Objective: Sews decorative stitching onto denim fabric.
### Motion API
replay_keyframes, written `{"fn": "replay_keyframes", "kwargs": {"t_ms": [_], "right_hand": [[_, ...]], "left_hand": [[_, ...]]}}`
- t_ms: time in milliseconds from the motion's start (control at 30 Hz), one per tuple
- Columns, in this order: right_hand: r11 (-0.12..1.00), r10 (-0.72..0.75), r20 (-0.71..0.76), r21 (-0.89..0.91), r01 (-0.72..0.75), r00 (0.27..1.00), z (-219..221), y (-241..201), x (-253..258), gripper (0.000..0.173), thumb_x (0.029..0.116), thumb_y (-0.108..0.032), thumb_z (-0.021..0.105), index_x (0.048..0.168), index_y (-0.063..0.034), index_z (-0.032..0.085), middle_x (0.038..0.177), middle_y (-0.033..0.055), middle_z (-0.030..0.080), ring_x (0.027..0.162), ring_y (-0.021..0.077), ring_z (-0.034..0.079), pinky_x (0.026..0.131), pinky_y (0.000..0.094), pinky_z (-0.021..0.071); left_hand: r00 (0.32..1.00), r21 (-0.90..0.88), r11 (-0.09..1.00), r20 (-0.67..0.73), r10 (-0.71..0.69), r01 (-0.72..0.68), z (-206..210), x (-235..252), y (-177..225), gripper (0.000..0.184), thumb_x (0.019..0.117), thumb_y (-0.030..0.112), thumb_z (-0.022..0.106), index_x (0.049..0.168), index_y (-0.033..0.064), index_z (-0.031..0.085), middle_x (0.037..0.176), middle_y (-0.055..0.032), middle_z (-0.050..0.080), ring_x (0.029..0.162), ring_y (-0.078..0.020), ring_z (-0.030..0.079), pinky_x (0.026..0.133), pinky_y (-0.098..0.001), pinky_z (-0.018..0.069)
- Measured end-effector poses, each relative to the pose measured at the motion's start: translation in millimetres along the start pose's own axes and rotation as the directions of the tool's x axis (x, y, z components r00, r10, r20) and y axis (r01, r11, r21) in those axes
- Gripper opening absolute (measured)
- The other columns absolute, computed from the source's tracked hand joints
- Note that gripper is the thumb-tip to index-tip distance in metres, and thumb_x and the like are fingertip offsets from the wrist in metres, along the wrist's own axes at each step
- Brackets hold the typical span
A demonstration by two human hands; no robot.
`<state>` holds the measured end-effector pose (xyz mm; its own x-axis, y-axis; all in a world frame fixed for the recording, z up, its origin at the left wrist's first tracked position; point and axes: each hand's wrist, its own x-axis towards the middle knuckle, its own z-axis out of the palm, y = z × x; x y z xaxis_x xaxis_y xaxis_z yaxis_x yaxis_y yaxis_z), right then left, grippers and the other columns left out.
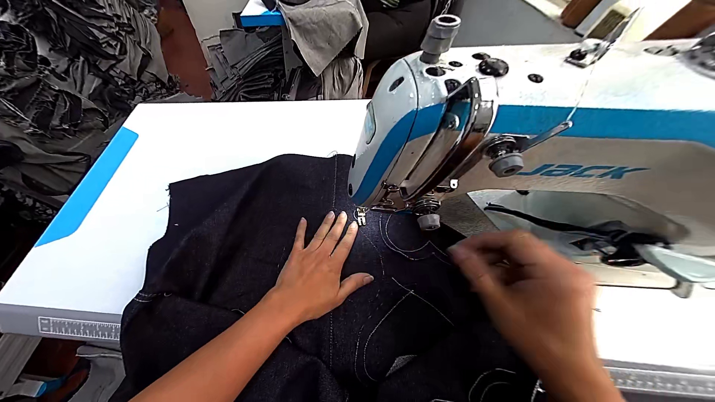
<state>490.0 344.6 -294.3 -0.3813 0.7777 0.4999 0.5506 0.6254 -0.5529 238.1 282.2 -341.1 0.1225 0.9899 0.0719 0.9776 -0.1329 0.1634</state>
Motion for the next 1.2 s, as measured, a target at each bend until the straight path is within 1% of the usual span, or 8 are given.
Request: {"fn": "replay_keyframes", "kwargs": {"t_ms": [100, 167, 300, 833, 933, 1000, 1133, 1200], "right_hand": [[0.964, -0.254, 0.133, -0.047, 0.262, 0.958, 37, -1, -14, 0.023, 0.0976, -0.027, 0.06, 0.097, -0.0093, 0.076, 0.103, 0.0051, 0.073, 0.097, 0.0176, 0.071, 0.082, 0.0341, 0.0591], [0.943, -0.323, 0.144, -0.031, 0.331, 0.935, 56, 13, -19, 0.023, 0.099, -0.022, 0.059, 0.098, -0.0069, 0.076, 0.11, 0.0093, 0.074, 0.108, 0.0238, 0.07, 0.092, 0.0361, 0.0571], [0.969, -0.246, 0.101, 0.029, 0.244, 0.964, 63, 26, -17, 0.022, 0.0971, -0.018, 0.058, 0.1, -0.0059, 0.076, 0.115, 0.0095, 0.074, 0.108, 0.0208, 0.07, 0.091, 0.0314, 0.0567], [0.968, -0.248, 0.11, 0.004, 0.249, 0.963, 65, 27, -21, 0.023, 0.0979, -0.021, 0.057, 0.098, -0.0091, 0.077, 0.116, 0.0072, 0.073, 0.11, 0.0185, 0.069, 0.092, 0.0299, 0.0563], [0.92, -0.356, 0.229, -0.085, 0.383, 0.906, 56, 20, -15, 0.027, 0.1011, -0.023, 0.053, 0.103, -0.0071, 0.076, 0.116, 0.0095, 0.073, 0.113, 0.0248, 0.07, 0.095, 0.0383, 0.0572], [0.876, -0.436, 0.287, -0.083, 0.476, 0.853, 51, 12, -7, 0.03, 0.103, -0.026, 0.052, 0.105, -0.0074, 0.075, 0.118, 0.0097, 0.072, 0.116, 0.025, 0.068, 0.098, 0.0382, 0.0562], [0.794, -0.579, 0.35, 0.037, 0.607, 0.736, 60, 21, 10, 0.039, 0.1037, -0.036, 0.051, 0.122, -0.0076, 0.071, 0.131, 0.0104, 0.069, 0.129, 0.0245, 0.062, 0.109, 0.0381, 0.0498], [0.803, -0.582, 0.342, 0.098, 0.588, 0.737, 70, 34, 7, 0.042, 0.104, -0.036, 0.05, 0.128, -0.0071, 0.069, 0.135, 0.0089, 0.067, 0.133, 0.0225, 0.059, 0.113, 0.0367, 0.0462]], "left_hand": [[0.999, -0.024, 1.0, -0.035, 0.005, -0.006, 2, -1, -2, 0.082, 0.1015, 0.068, 0.031, 0.161, 0.0111, 0.034, 0.168, -0.0108, 0.028, 0.158, -0.0288, 0.02, 0.123, -0.0671, 0.0082], [0.999, -0.048, 0.999, -0.036, -0.002, 0.0, 0, 0, -3, 0.078, 0.1031, 0.065, 0.031, 0.16, 0.0123, 0.036, 0.168, -0.009, 0.03, 0.158, -0.0275, 0.021, 0.123, -0.0664, 0.0079], [1.0, -0.045, 0.999, -0.009, -0.016, 0.016, -4, 3, -3, 0.079, 0.1034, 0.065, 0.032, 0.161, 0.0112, 0.032, 0.169, -0.0076, 0.026, 0.159, -0.0273, 0.017, 0.123, -0.0662, 0.0052], [1.0, 0.001, 1.0, 0.007, -0.018, 0.018, -3, 8, -4, 0.083, 0.1022, 0.068, 0.029, 0.162, 0.0103, 0.03, 0.17, -0.0082, 0.024, 0.159, -0.0263, 0.015, 0.123, -0.0657, 0.0055], [1.0, 0.003, 1.0, -0.004, -0.009, 0.009, -2, 8, -5, 0.081, 0.1023, 0.067, 0.03, 0.161, 0.0109, 0.032, 0.169, -0.0087, 0.026, 0.158, -0.0269, 0.017, 0.123, -0.0666, 0.0073], [1.0, 0.001, 1.0, -0.016, -0.002, 0.002, -1, 6, -5, 0.08, 0.1027, 0.066, 0.032, 0.161, 0.0107, 0.033, 0.169, -0.0091, 0.028, 0.158, -0.0268, 0.019, 0.123, -0.0662, 0.0082], [1.0, -0.006, 1.0, -0.005, -0.009, 0.009, -4, 6, -3, 0.072, 0.1067, 0.057, 0.032, 0.162, 0.0109, 0.031, 0.17, -0.0081, 0.025, 0.159, -0.0259, 0.017, 0.124, -0.0652, 0.0061], [1.0, -0.07, 0.998, -0.014, 0.005, -0.006, -5, 5, -6, 0.063, 0.1094, 0.047, 0.032, 0.161, 0.0101, 0.034, 0.169, -0.0079, 0.028, 0.158, -0.0258, 0.018, 0.124, -0.0649, 0.0068]]}}
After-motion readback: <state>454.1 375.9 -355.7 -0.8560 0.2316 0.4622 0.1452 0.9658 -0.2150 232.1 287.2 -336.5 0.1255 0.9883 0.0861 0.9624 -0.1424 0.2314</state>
